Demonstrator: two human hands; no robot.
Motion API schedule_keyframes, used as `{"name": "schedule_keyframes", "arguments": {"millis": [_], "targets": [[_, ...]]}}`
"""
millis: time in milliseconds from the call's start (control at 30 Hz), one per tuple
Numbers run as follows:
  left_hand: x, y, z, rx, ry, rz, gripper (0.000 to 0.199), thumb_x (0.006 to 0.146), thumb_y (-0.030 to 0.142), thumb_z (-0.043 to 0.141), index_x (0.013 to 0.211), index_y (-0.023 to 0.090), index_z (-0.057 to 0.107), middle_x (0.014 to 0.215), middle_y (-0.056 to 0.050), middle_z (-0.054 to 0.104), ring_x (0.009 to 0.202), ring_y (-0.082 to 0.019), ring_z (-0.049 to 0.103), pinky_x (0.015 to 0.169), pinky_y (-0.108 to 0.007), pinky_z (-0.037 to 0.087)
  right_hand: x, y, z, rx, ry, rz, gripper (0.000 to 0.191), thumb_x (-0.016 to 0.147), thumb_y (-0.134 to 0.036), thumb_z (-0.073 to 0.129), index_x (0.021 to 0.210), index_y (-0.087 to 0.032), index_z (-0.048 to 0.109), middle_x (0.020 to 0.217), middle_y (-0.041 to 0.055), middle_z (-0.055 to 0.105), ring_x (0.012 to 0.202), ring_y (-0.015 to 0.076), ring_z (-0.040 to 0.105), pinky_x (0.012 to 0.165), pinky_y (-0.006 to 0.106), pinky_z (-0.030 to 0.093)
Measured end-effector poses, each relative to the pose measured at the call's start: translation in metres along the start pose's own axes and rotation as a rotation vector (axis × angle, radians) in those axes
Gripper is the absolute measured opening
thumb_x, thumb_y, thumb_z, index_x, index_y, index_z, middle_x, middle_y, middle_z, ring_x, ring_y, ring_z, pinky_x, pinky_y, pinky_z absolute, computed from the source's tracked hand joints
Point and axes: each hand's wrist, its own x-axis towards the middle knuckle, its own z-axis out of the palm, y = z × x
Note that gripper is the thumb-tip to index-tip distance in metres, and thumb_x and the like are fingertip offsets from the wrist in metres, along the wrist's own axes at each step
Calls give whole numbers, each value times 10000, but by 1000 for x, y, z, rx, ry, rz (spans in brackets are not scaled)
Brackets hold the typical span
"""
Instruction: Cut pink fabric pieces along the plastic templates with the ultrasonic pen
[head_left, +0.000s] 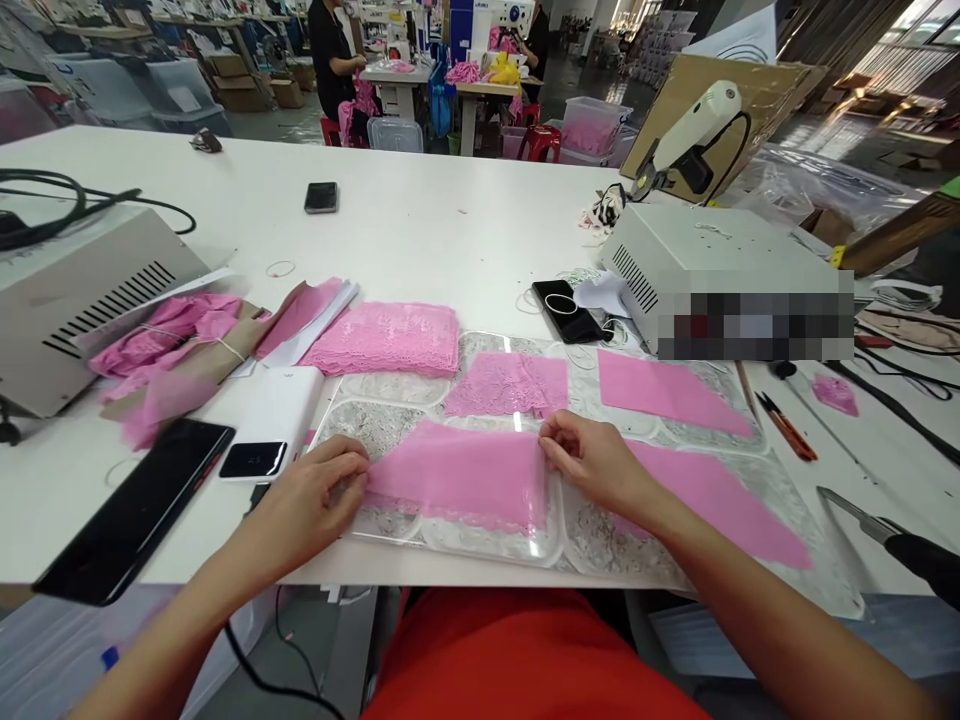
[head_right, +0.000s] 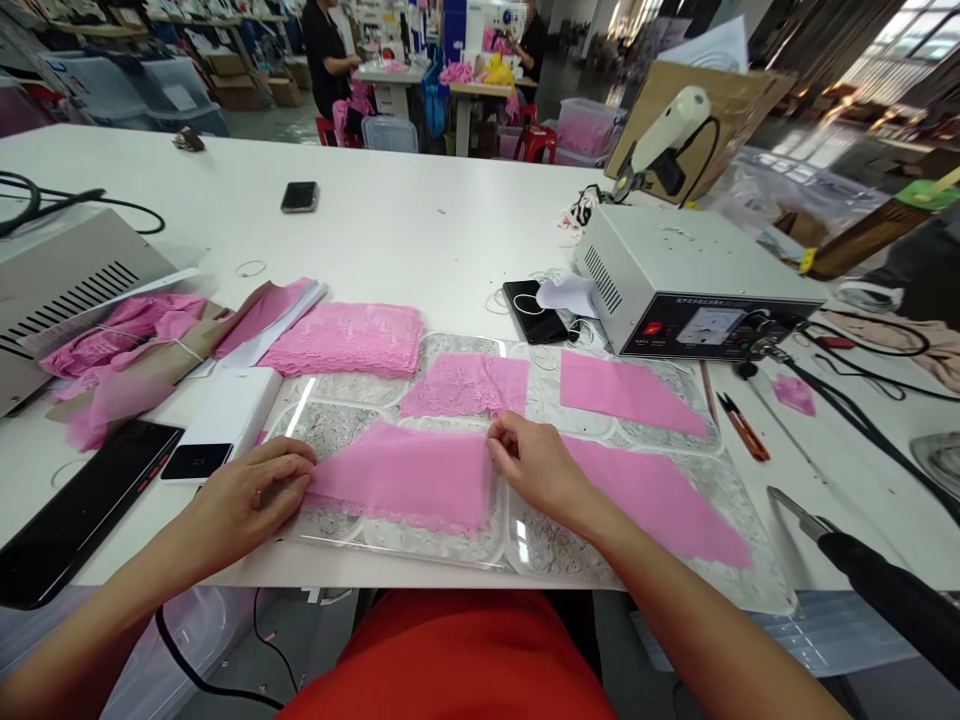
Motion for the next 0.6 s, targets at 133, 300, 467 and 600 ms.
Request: {"name": "schedule_keyframes", "arguments": {"millis": [133, 300, 467, 600], "targets": [[-1, -2, 1, 80, 23, 24, 313, 908, 319, 384, 762, 200, 634, 920, -51, 638, 745, -165, 617, 676, -275, 492, 6, -4, 4, 21, -31, 10, 94, 812, -255, 495, 747, -221, 553, 578, -29, 591, 542, 137, 548, 524, 259, 376], [-1, 0, 3, 215, 91, 23, 299, 921, 320, 386, 823, 199, 642, 929, -56, 645, 812, -199, 636, 753, -329, 516, 4, -5, 3, -90, -9, -6, 70, 817, -238, 501, 842, -220, 563, 580, -38, 584, 541, 131, 530, 525, 254, 369], [1, 5, 13, 205, 85, 238, 320, 975, 302, 406, 1175, 228, 644, 1243, -76, 636, 1151, -252, 588, 994, -426, 469, -28, -5, 0, -159, -48, -228, 85, 857, -208, 500, 852, -216, 585, 709, 0, 604, 560, 107, 516, 522, 241, 395], [1, 3, 24, 248, -33, 367, 391, 1005, 283, 376, 1365, 264, 527, 1465, -56, 474, 1375, -266, 404, 1137, -515, 304, -54, 2, 11, -197, -114, -420, 116, 899, -175, 494, 949, -204, 595, 842, 38, 629, 650, 111, 565, 577, 231, 441]]}}
